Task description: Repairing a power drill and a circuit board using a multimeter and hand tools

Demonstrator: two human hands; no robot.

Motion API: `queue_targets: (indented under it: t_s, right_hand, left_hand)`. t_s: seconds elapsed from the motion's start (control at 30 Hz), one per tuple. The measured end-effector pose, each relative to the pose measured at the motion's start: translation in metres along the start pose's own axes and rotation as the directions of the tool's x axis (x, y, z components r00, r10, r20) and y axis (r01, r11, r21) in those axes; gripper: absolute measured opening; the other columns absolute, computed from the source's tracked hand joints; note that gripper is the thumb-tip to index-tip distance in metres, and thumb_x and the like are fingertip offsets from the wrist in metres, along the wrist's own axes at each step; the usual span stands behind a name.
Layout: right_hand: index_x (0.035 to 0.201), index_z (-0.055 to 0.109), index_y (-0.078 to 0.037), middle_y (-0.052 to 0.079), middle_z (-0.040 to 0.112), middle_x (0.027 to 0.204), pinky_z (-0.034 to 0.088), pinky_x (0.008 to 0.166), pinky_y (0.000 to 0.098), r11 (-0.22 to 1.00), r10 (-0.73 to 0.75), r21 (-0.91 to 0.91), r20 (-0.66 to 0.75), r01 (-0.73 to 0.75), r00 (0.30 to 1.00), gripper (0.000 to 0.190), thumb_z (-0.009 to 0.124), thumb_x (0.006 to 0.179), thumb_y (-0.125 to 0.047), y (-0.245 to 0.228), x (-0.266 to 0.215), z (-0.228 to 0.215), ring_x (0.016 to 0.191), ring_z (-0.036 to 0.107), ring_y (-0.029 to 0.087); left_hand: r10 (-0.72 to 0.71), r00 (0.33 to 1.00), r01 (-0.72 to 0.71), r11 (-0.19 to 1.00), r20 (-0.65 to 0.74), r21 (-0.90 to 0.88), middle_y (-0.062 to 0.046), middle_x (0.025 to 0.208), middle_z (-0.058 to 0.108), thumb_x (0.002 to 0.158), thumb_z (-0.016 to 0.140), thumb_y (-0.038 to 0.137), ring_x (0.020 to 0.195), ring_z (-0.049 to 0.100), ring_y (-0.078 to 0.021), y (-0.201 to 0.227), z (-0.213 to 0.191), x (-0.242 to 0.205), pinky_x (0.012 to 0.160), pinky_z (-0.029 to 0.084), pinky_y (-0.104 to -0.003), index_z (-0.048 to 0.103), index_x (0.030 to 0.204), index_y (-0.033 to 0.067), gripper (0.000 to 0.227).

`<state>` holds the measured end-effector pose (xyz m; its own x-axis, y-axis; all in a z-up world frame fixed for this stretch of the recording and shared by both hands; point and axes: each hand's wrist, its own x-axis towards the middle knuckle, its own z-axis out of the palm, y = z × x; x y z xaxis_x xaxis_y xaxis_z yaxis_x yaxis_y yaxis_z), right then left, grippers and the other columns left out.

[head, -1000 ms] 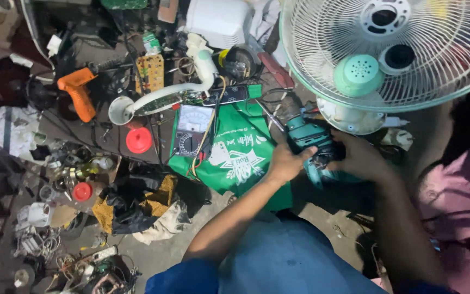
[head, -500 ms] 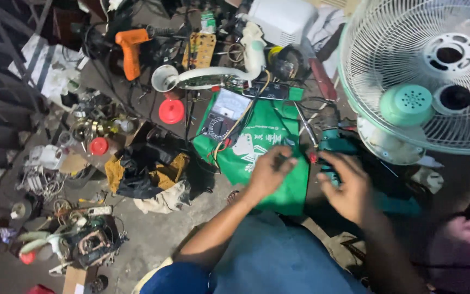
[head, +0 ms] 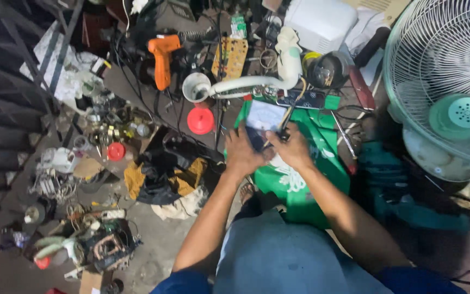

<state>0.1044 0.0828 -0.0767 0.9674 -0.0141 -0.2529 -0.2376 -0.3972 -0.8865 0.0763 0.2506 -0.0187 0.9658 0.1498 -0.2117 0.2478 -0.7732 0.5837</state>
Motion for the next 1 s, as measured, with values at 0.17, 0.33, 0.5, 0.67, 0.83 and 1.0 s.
queue_targets:
  t_s: [0.17,0.33,0.5,0.67,0.83,1.0]
  right_hand:
    - [0.109,0.062,-0.001,0.018,0.069,0.086,0.056,0.056,0.0405,0.994,0.097,0.063,-0.087,-0.091,0.992,0.046,0.081,0.090,-0.038,0.024,0.009,0.003,0.077,0.071,0.030]
    - [0.099,0.063,0.001,0.018,0.061,0.075,0.057,0.055,0.0415,0.965,0.188,0.206,-0.121,-0.161,0.975,0.043,0.075,0.096,-0.040,0.018,-0.016,-0.025,0.071,0.065,0.027]
    - [0.087,0.057,-0.003,0.014,0.058,0.069,0.050,0.049,0.0406,0.991,0.130,-0.003,-0.171,-0.132,0.977,0.042,0.073,0.102,-0.039,0.006,-0.031,-0.071,0.065,0.064,0.031]
    - [0.085,0.058,-0.005,0.017,0.053,0.066,0.042,0.055,0.0464,0.954,-0.005,-0.295,-0.211,-0.059,0.977,0.044,0.066,0.103,-0.043,0.023,-0.020,-0.087,0.063,0.059,0.037]
    - [0.148,0.040,0.010,0.044,0.044,0.135,0.038,0.105,0.0667,0.883,-0.100,-0.469,-0.253,-0.032,0.962,0.075,0.069,0.094,-0.033,-0.050,-0.049,-0.074,0.128,0.044,0.061]
    - [0.136,0.057,-0.001,0.014,0.063,0.119,0.048,0.097,0.0442,0.836,-0.382,0.419,-0.016,0.353,0.924,0.055,0.069,0.092,-0.032,-0.031,-0.057,-0.056,0.109,0.058,0.022]
  left_hand:
    - [-0.060,0.980,0.121,0.935,0.189,-0.333,-0.020,0.131,0.061,0.068,0.085,0.050,0.128,0.058,-0.0413,-0.035,0.000,0.026,0.110,0.045,-0.048,0.059,0.139,0.0116,0.084]
    - [-0.055,0.960,0.205,0.803,0.273,-0.560,-0.023,0.120,0.069,0.077,0.086,0.032,0.114,0.068,-0.0393,-0.027,0.005,0.011,0.094,0.054,-0.049,0.052,0.129,0.0067,0.067]
    - [0.107,0.985,0.032,0.653,0.134,-0.757,-0.013,0.096,0.060,0.075,0.083,0.008,0.089,0.060,-0.0262,-0.004,-0.011,-0.007,0.077,0.046,-0.036,0.050,0.119,0.0056,0.055]
    - [0.172,0.982,-0.174,0.709,-0.072,-0.683,-0.018,0.094,0.058,0.078,0.083,0.011,0.087,0.062,-0.0369,-0.003,-0.028,-0.031,0.074,0.050,-0.039,0.055,0.117,0.0032,0.048]
    - [0.301,0.872,-0.475,0.710,-0.385,-0.520,-0.016,0.103,0.060,0.083,0.084,0.014,0.095,0.065,-0.0390,-0.009,-0.027,-0.037,0.080,0.051,-0.039,0.058,0.119,0.0038,0.045]
    - [0.151,0.976,-0.196,0.270,-0.160,-0.943,-0.005,0.094,0.065,0.083,0.084,0.010,0.087,0.059,-0.0129,0.028,-0.025,-0.035,0.076,0.047,-0.027,0.052,0.125,0.0025,0.053]
